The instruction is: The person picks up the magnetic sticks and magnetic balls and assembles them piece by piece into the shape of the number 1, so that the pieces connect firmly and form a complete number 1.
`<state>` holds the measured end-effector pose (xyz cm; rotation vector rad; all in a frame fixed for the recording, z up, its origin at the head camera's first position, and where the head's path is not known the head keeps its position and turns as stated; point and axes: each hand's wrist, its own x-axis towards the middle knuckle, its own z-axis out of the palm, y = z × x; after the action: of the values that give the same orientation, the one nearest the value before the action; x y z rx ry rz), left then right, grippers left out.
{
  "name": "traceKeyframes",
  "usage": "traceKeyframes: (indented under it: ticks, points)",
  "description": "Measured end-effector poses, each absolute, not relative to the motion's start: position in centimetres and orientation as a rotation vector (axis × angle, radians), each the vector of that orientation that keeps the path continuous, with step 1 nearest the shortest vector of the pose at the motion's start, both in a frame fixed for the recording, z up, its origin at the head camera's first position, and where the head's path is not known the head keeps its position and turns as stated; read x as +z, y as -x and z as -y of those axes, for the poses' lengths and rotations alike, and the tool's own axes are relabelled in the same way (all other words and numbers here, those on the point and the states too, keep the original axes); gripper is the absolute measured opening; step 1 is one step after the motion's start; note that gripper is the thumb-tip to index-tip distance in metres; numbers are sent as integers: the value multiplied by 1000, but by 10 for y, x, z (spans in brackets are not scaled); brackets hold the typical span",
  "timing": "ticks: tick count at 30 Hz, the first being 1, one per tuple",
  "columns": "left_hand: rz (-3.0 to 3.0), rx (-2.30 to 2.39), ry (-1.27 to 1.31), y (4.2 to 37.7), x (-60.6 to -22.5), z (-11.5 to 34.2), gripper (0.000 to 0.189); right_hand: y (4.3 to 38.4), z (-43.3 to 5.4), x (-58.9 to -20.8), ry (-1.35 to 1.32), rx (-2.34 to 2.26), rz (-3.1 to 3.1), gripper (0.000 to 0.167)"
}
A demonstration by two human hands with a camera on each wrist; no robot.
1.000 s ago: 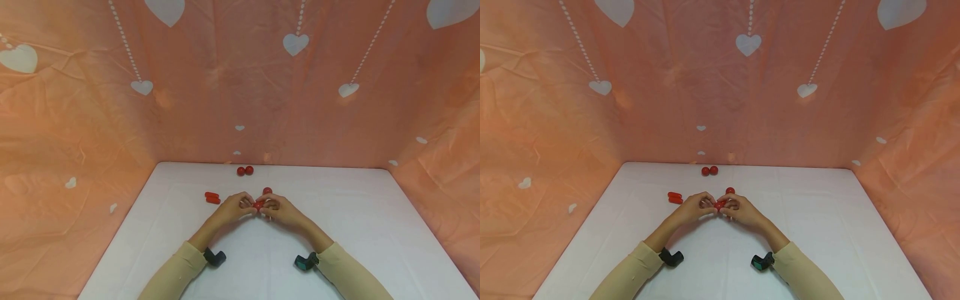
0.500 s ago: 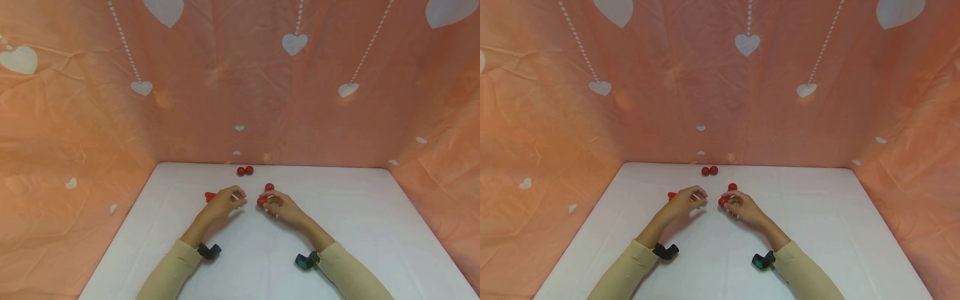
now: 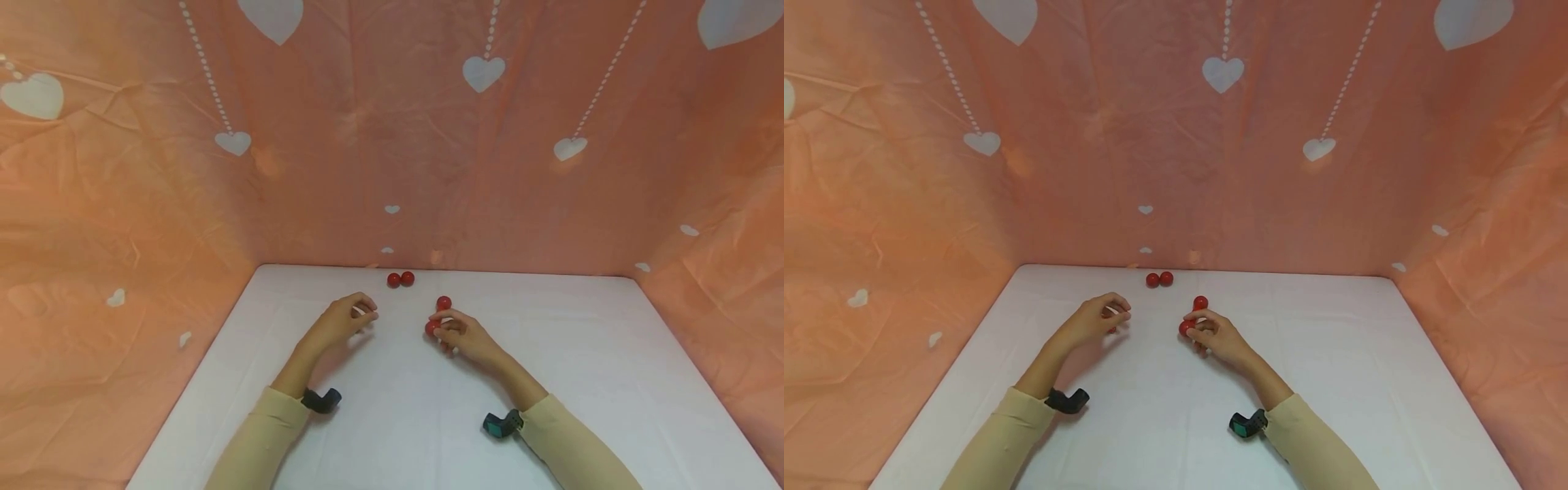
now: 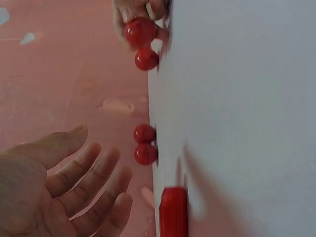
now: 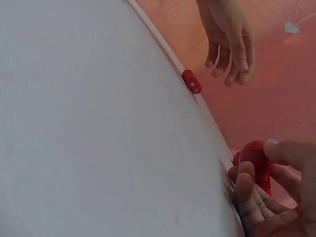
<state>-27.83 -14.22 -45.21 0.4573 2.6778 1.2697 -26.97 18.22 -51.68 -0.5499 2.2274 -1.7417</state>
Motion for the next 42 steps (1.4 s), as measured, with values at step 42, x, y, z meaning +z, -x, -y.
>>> traceKeyframes:
  ticks: [42]
  points:
    - [-2874,765,-470,312,-469,188,16,269,-183,-518,507,-1743,-2226,38]
